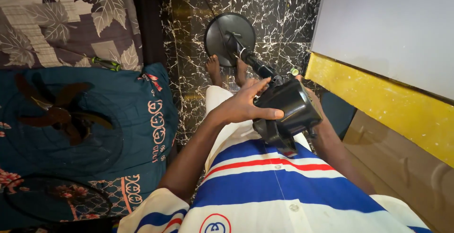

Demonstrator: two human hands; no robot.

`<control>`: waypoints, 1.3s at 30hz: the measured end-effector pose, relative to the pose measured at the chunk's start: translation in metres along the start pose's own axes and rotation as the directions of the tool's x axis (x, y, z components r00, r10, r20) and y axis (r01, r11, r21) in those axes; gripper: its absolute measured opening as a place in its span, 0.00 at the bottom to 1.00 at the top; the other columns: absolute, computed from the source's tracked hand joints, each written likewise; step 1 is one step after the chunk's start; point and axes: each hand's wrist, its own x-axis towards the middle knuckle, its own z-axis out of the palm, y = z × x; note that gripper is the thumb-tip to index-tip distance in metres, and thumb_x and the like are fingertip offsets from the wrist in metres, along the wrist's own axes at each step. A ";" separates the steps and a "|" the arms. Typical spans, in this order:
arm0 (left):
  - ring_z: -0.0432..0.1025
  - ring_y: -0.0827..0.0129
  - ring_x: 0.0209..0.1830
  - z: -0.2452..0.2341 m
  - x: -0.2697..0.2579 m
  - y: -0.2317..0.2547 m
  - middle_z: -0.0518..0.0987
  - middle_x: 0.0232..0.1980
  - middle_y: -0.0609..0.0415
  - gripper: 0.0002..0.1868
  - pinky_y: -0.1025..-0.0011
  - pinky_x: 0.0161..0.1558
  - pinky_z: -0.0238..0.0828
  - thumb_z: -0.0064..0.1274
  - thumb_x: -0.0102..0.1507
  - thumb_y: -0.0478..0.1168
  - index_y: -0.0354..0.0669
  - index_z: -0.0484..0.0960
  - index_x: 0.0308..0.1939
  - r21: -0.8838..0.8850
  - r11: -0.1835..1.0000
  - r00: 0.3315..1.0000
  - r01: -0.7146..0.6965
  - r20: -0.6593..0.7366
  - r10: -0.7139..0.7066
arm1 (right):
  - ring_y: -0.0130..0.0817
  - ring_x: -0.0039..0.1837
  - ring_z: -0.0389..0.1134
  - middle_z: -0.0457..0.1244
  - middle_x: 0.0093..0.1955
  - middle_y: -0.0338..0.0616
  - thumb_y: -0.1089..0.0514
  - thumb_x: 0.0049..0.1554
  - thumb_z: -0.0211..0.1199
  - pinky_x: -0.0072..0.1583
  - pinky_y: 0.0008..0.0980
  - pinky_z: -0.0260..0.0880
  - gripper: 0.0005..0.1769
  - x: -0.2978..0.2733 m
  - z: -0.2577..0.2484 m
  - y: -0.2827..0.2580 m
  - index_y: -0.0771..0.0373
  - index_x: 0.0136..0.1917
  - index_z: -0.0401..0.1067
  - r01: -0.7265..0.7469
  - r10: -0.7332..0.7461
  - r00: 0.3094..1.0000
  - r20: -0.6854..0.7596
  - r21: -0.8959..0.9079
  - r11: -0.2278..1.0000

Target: The person disassembles a standing fan using a screwdriver. They remove the front grille, fan blades, rear grille, and motor housing, placing the parts on a nearby bed.

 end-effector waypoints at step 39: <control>0.61 0.46 0.77 0.002 0.006 0.016 0.62 0.75 0.24 0.80 0.62 0.74 0.55 0.71 0.38 0.67 0.20 0.47 0.79 -0.048 0.993 0.992 0.109 0.067 -0.106 | 0.26 0.61 0.68 0.66 0.64 0.48 0.61 0.61 0.67 0.62 0.24 0.71 0.13 0.004 0.001 0.011 0.68 0.59 0.76 0.688 -0.617 0.725 0.306 -0.329 0.647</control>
